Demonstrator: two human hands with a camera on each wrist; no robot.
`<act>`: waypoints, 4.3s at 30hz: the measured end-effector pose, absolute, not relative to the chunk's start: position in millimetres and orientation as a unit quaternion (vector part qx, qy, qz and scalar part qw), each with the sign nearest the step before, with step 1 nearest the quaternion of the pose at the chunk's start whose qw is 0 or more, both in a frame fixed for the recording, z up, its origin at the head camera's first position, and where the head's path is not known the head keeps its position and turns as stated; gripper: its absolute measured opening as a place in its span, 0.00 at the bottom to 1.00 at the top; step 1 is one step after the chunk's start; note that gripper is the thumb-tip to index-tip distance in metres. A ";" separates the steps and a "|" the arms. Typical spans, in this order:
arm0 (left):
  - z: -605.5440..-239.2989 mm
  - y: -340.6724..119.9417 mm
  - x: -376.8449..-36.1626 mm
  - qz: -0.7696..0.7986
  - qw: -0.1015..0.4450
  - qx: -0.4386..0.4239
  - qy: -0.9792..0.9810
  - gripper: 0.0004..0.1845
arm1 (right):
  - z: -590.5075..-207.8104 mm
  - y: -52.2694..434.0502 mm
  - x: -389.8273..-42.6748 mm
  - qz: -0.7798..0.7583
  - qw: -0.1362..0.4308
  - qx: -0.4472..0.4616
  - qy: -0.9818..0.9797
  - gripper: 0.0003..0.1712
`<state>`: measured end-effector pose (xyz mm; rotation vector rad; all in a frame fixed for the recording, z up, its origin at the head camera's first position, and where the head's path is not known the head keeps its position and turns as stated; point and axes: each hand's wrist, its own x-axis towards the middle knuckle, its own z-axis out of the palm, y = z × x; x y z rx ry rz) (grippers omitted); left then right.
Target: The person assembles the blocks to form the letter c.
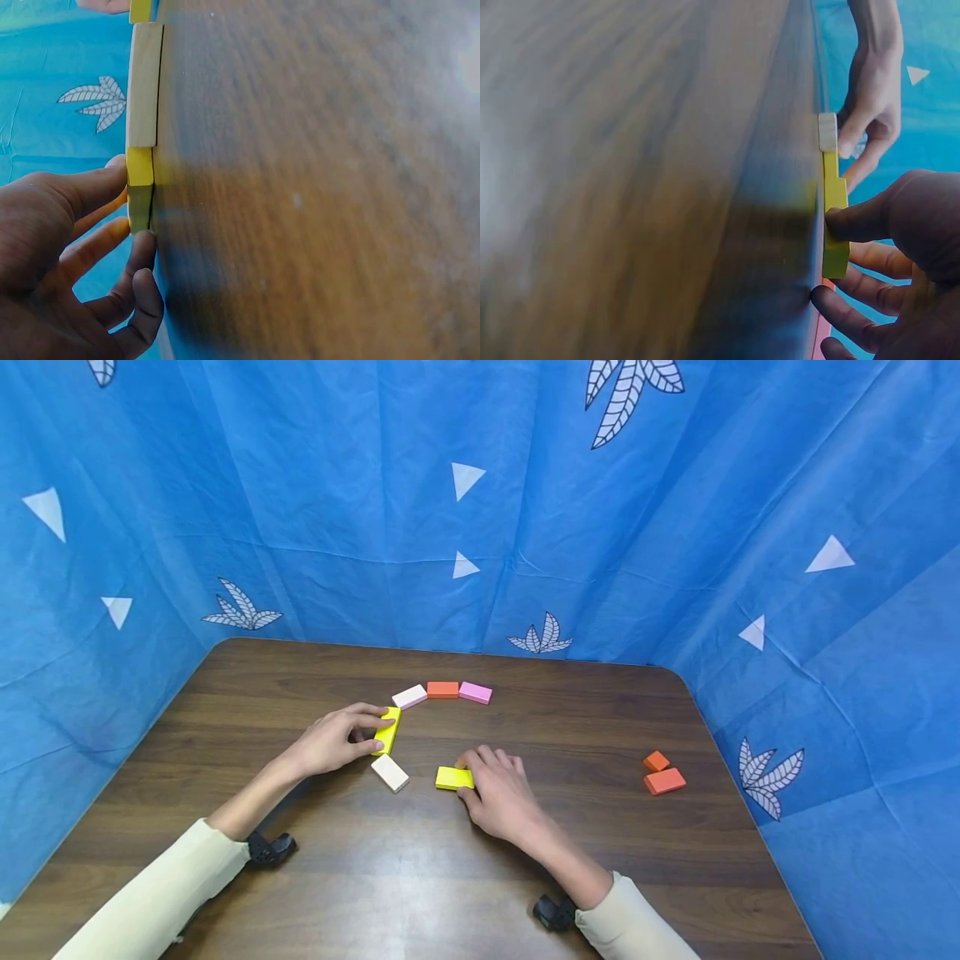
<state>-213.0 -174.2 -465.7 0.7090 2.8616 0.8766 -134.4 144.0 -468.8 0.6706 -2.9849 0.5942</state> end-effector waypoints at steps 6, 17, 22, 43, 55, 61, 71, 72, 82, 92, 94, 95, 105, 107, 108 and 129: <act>-467.5 -175.0 -214.0 0.280 0.035 0.228 0.932 0.23 | -467.5 134.3 -133.2 0.198 0.006 0.236 -0.951 0.17; -466.7 -174.3 -214.3 0.278 0.036 0.229 0.932 0.23 | -463.9 118.5 -131.6 0.187 0.004 0.262 -0.947 0.16; -467.0 -174.1 -214.4 0.277 0.038 0.228 0.933 0.23 | -464.6 114.5 -129.0 0.190 -0.001 0.270 -0.944 0.15; -465.0 -174.1 -212.6 0.285 0.040 0.227 0.930 0.24 | -467.8 111.5 -132.0 0.191 -0.026 0.260 -0.946 0.22; -463.8 -173.1 -212.4 0.282 0.040 0.229 0.931 0.24 | -463.4 159.6 -133.9 0.205 -0.025 0.214 -0.955 0.26; -466.0 -173.5 -212.1 0.275 0.041 0.227 0.933 0.24 | -459.6 205.8 -137.7 0.204 0.007 0.179 -0.962 0.24; -463.2 -175.5 -213.2 0.279 0.043 0.226 0.932 0.24 | -457.9 278.9 -136.1 0.217 0.030 0.129 -0.967 0.21; -462.8 -175.5 -213.3 0.279 0.043 0.226 0.932 0.24 | -458.1 285.2 -134.7 0.217 0.031 0.124 -0.968 0.21; -461.5 -172.8 -212.8 0.278 0.044 0.226 0.933 0.24 | -453.0 350.8 -113.1 0.236 0.058 0.082 -0.967 0.22; -458.6 -170.7 -215.6 0.272 0.037 0.232 0.933 0.24 | -455.6 411.3 -104.8 0.283 0.108 0.040 -0.952 0.22; -458.0 -170.7 -216.0 0.272 0.035 0.233 0.933 0.23 | -460.2 419.3 -104.1 0.289 0.115 0.049 -0.949 0.21; -457.8 -170.8 -216.3 0.271 0.034 0.234 0.933 0.23 | -462.6 422.9 -104.0 0.290 0.117 0.052 -0.949 0.20; -462.6 -173.7 -211.6 0.272 0.031 0.232 0.933 0.24 | -476.2 439.8 -99.3 0.264 0.128 0.066 -0.954 0.18; -464.7 -174.6 -209.5 0.276 0.033 0.232 0.932 0.24 | -478.1 440.0 -98.4 0.256 0.127 0.066 -0.956 0.19; -465.7 -175.1 -208.5 0.277 0.033 0.231 0.932 0.24 | -478.8 440.0 -98.4 0.252 0.126 0.067 -0.957 0.20; -469.2 -175.3 -205.0 0.276 0.029 0.230 0.933 0.24 | -476.2 430.6 -96.6 0.228 0.111 0.083 -0.964 0.21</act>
